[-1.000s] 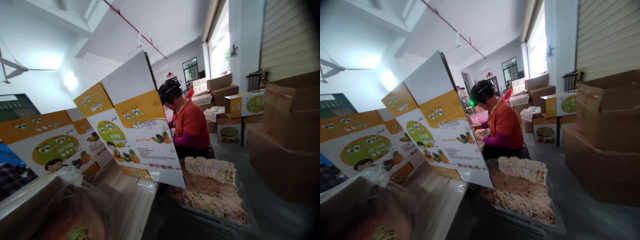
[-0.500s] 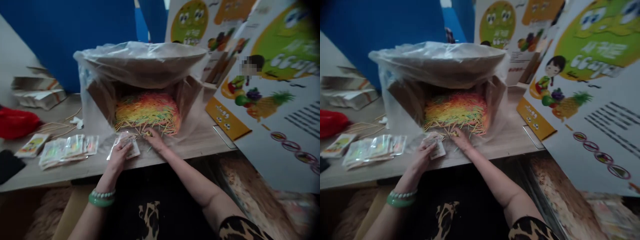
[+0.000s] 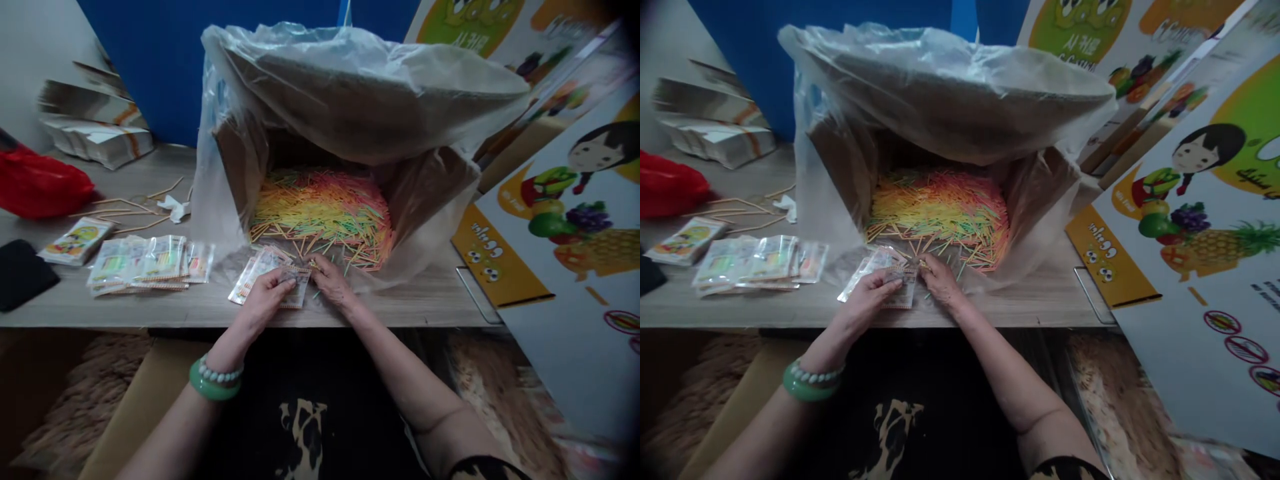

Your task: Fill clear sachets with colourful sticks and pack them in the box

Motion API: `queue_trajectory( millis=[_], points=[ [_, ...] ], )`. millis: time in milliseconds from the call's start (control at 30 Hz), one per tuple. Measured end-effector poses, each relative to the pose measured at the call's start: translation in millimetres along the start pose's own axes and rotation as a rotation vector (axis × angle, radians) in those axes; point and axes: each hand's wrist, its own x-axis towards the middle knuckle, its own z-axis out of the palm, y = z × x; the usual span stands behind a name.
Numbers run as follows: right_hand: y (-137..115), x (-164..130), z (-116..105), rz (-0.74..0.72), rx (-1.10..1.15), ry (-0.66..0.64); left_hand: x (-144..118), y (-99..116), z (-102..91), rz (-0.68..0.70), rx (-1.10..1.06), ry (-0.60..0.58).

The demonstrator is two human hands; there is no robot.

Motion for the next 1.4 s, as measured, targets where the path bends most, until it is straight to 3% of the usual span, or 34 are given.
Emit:
queue_trajectory(
  millis=[100,167,233,333,433,500,600,700,767,867,1100,1267,1400],
  points=[
    [-1.0,0.2,-1.1,-0.012,0.013,-0.029,-1.5,2.8,4.4,0.281,0.342,-0.007],
    [-2.0,0.2,-1.1,-0.030,0.033,-0.042,-1.6,3.5,8.5,0.468,0.600,-0.073],
    [-2.4,0.0,-0.8,-0.040,0.053,-0.040,-0.6,2.9,13.1,0.539,0.788,-0.141],
    [-1.3,-0.5,-1.1,-0.038,0.081,-0.027,2.3,0.7,19.6,0.527,0.890,-0.177],
    [-0.8,-0.8,-1.8,-0.037,0.122,-0.018,5.9,-0.9,22.1,0.510,0.774,-0.199],
    [-1.3,-0.1,-2.1,-0.029,0.144,0.011,8.3,-1.4,20.3,0.436,0.581,-0.101],
    [-0.9,2.7,-2.0,0.037,0.218,0.091,10.3,-2.5,14.6,0.199,0.169,0.108],
    [2.6,5.8,-1.7,0.078,0.280,0.119,7.8,-4.3,11.6,-0.088,-0.255,0.146],
    [5.3,6.5,-1.8,0.060,0.263,0.131,4.2,-5.1,12.9,-0.226,-0.411,0.146],
    [6.4,4.4,-2.3,0.024,0.174,0.133,-0.5,-4.7,15.8,-0.280,-0.446,0.149],
    [-2.8,-2.8,-0.7,-0.038,0.009,0.128,-5.3,-3.4,12.1,-0.211,-0.284,0.156],
    [-9.1,0.2,-3.2,-0.039,0.072,0.194,-9.1,-0.9,10.9,-0.072,-0.133,0.114],
    [-27.9,-0.5,-9.6,-0.062,0.149,0.247,-11.4,1.6,9.7,-0.107,-0.105,0.100]
  ],
)
